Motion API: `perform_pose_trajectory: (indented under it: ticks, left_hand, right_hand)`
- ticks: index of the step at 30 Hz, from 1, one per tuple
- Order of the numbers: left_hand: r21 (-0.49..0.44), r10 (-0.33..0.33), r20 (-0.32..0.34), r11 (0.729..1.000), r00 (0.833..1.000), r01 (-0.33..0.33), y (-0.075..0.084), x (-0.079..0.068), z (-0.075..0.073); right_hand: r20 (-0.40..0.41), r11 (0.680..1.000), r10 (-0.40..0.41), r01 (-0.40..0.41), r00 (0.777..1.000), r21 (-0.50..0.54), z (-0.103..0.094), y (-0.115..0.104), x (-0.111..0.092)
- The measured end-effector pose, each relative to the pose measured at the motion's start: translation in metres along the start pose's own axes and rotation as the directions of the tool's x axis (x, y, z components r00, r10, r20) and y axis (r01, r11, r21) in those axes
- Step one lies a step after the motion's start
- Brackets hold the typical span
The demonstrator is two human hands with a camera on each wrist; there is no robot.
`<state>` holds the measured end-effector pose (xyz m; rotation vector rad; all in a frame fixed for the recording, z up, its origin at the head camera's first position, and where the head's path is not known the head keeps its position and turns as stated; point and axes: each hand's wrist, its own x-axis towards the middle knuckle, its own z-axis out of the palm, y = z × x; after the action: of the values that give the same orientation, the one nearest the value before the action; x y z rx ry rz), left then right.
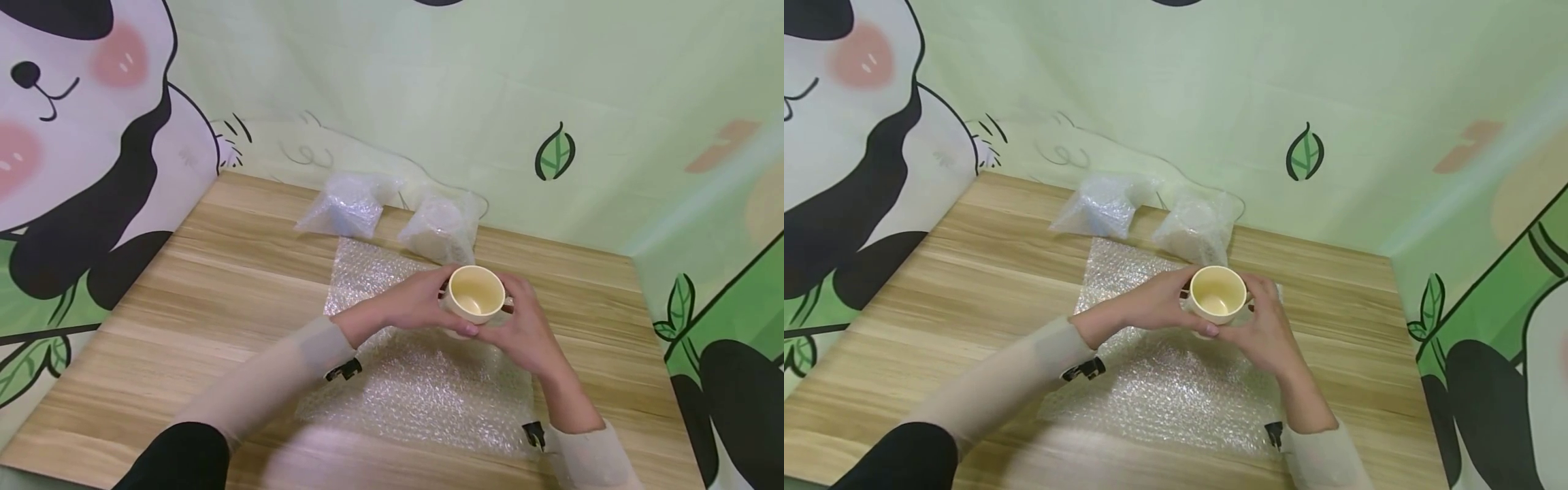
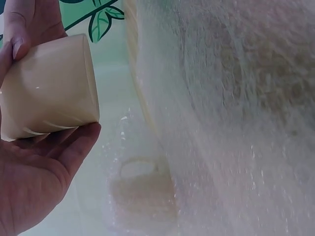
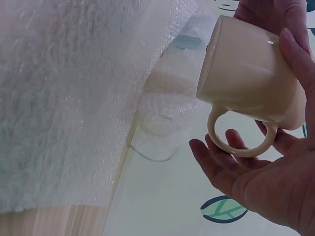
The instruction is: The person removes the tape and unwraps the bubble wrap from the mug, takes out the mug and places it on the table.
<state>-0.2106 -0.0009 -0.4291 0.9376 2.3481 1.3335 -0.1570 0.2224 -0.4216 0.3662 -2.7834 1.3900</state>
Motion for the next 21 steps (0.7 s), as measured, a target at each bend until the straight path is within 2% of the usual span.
perform_pose_trajectory:
  ticks: [5,12,21]
  left_hand:
    - [0.006,-0.013,-0.018,1.0,1.0,0.013,0.001,0.006,0.005]
    - [-0.032,-0.024,-0.04,0.999,0.999,0.023,0.004,0.012,0.01]
    - [-0.042,-0.055,-0.078,0.998,0.995,0.052,0.01,0.022,0.017]
  right_hand:
    - [-0.039,1.0,0.028,-0.029,0.999,-0.004,-0.003,0.001,0.0]
    - [-0.09,0.997,0.049,-0.054,0.995,-0.048,-0.008,0.002,0.0]
    - [-0.173,0.991,0.082,-0.098,0.982,-0.088,-0.012,0.002,0.001]
